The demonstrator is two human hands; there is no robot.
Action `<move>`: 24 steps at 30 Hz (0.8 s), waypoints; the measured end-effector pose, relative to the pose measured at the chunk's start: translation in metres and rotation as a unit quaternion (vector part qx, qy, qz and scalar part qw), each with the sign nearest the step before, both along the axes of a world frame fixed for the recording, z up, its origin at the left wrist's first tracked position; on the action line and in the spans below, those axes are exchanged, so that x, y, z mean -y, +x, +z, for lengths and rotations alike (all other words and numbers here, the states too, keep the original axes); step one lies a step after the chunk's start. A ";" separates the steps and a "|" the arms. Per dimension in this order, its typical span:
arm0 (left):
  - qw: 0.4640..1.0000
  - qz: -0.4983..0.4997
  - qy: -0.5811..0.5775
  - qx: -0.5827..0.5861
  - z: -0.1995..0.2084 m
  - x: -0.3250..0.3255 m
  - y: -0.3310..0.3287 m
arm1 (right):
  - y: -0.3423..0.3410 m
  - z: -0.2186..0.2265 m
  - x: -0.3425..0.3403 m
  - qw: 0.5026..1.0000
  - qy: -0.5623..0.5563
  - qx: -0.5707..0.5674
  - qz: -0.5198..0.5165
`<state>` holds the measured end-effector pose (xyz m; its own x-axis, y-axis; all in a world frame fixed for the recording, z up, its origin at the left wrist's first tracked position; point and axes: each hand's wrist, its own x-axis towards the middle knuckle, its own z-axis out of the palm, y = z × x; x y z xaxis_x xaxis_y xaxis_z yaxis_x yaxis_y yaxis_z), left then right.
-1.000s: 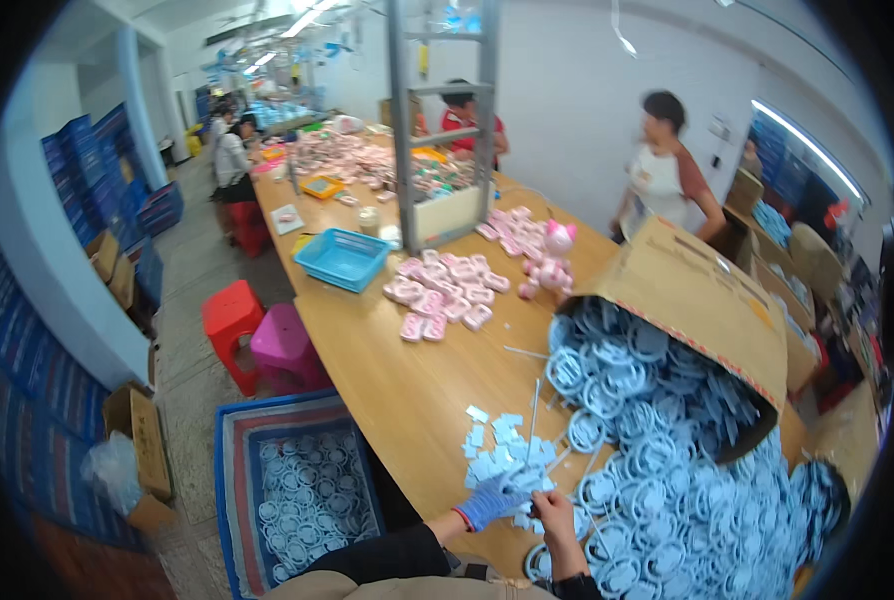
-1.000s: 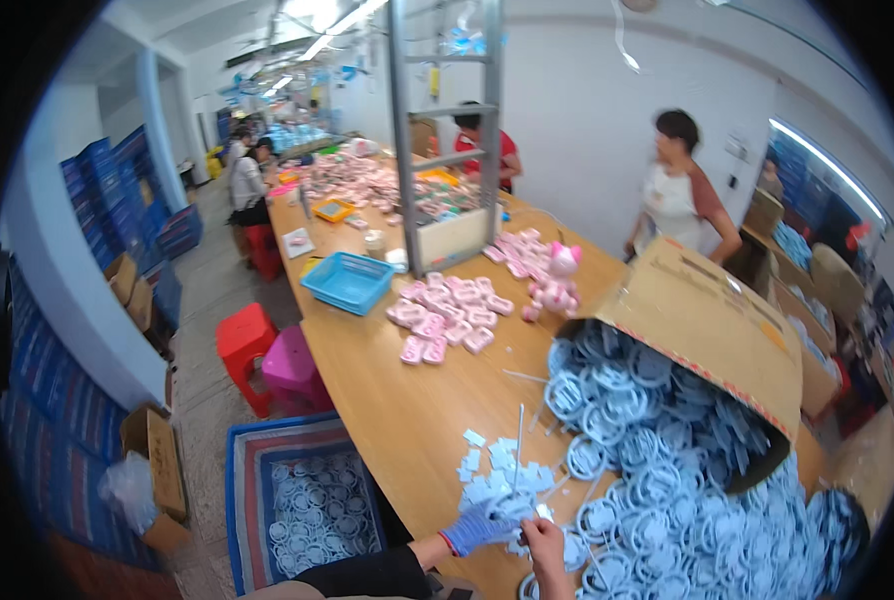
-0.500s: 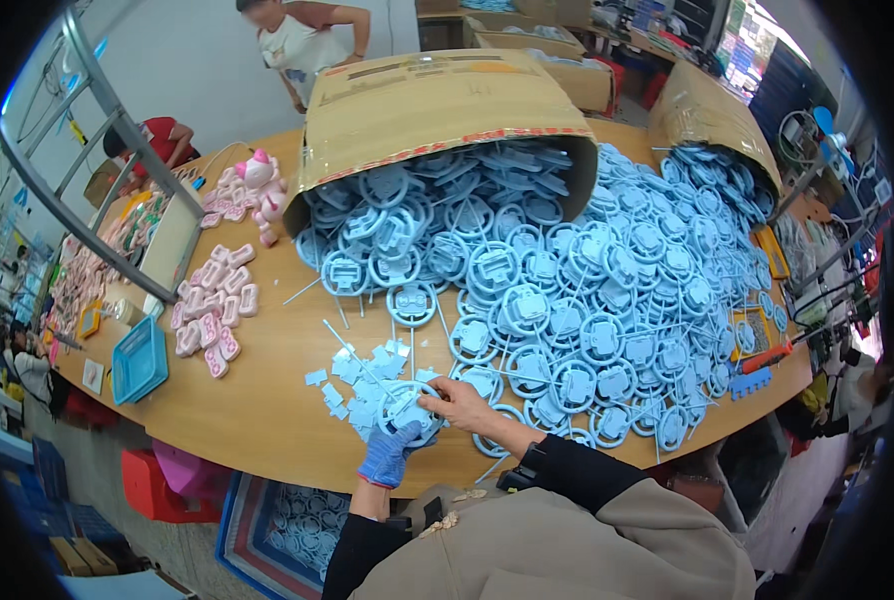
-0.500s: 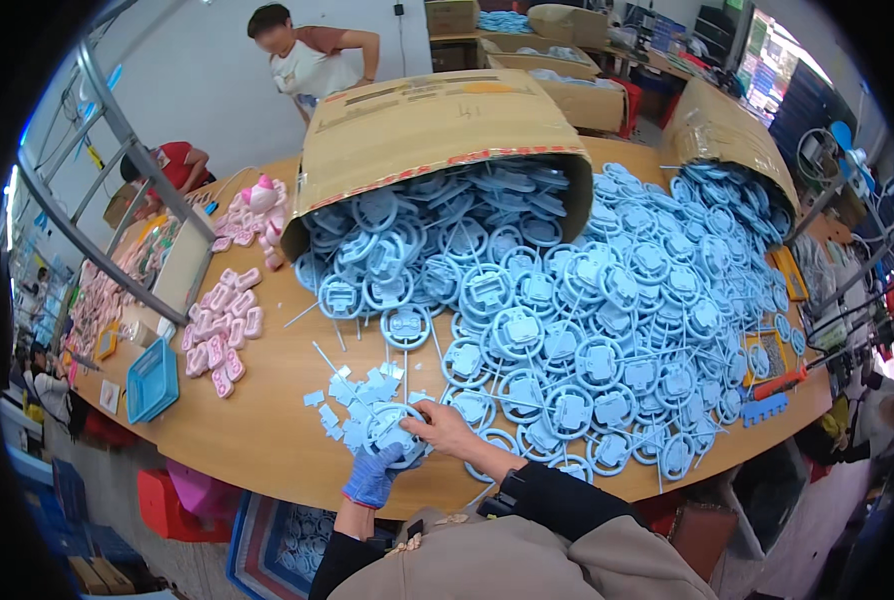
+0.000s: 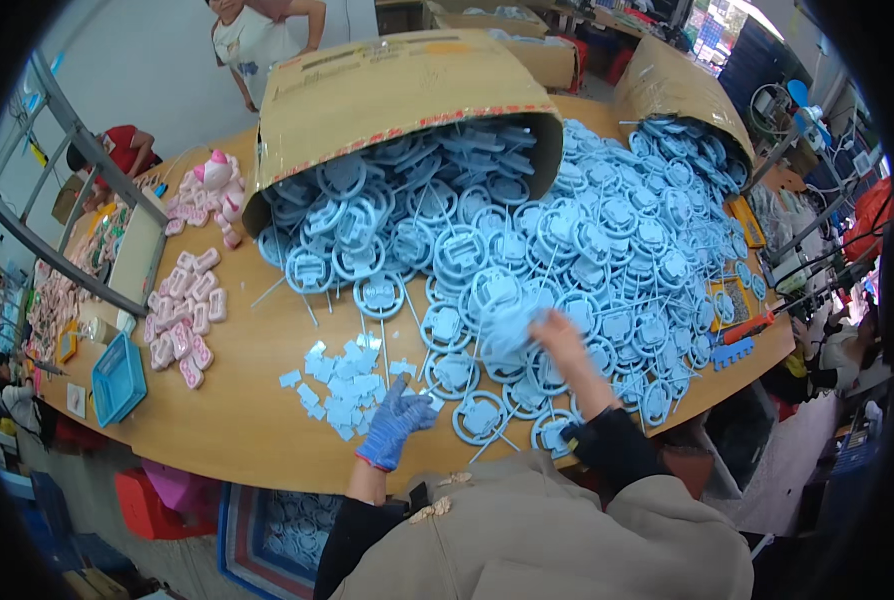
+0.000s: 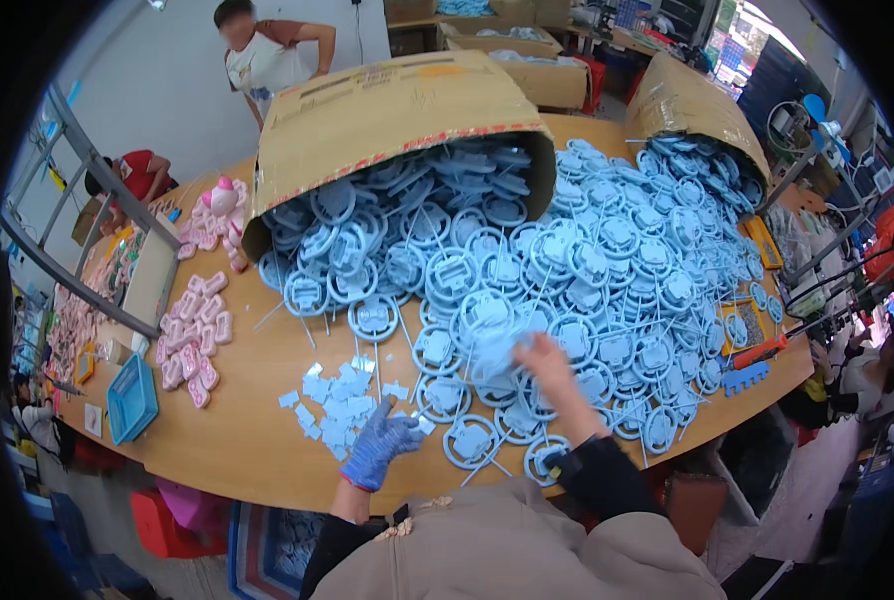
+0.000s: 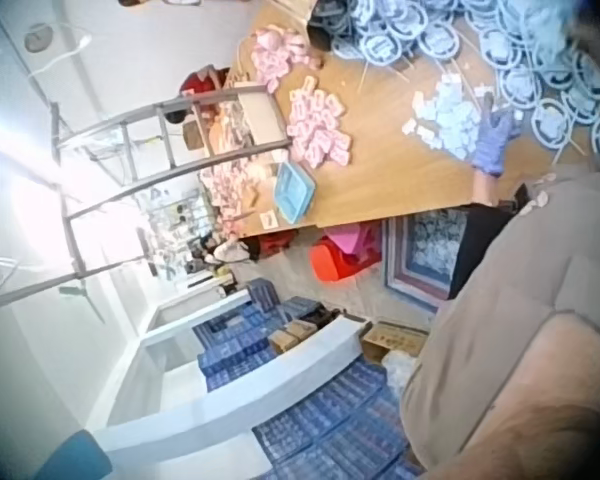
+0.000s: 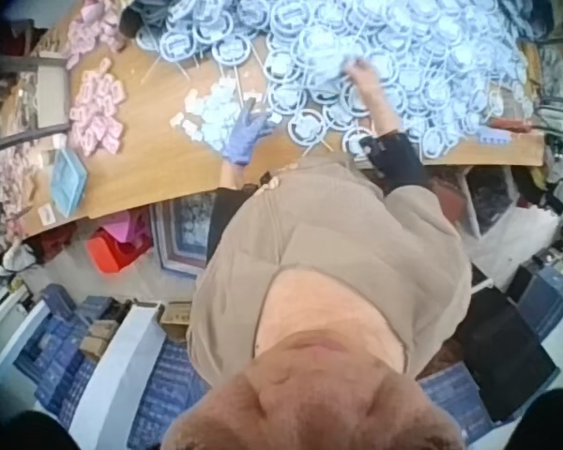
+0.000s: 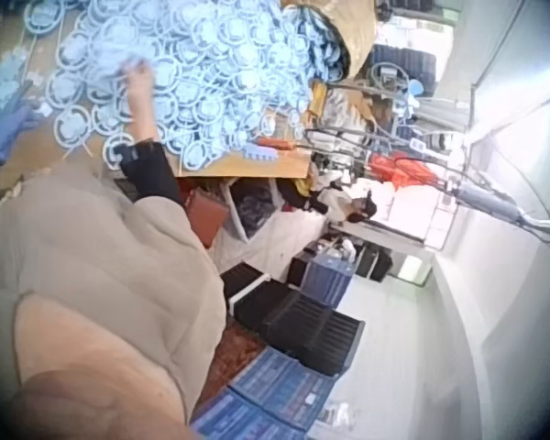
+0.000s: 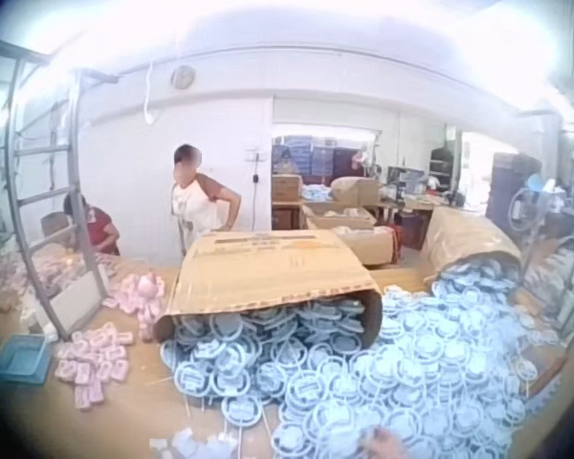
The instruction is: Assembling small blue plastic parts by inserting thin white rods into them and organizing the finished pieces.
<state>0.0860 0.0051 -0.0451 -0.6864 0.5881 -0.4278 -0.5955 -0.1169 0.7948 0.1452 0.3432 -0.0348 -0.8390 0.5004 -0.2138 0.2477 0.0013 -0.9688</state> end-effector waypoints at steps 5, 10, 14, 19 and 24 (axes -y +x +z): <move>0.992 0.088 -0.093 -0.015 -0.042 0.025 -0.009 | -0.014 0.022 -0.163 0.918 -0.231 -0.275 -0.169; 0.934 0.215 -0.229 -0.171 -0.070 0.069 -0.003 | -0.062 0.045 -0.079 0.970 -0.170 -0.138 -0.103; 0.893 0.259 -0.292 -0.224 -0.057 0.088 0.010 | -0.103 0.003 0.004 0.957 0.265 -0.061 0.102; 0.885 0.312 -0.311 -0.150 -0.067 0.117 0.032 | -0.184 -0.012 0.020 0.838 0.543 0.023 0.057; 0.896 0.306 -0.299 -0.120 -0.063 0.117 0.040 | -0.194 0.003 0.035 0.812 0.574 0.094 0.043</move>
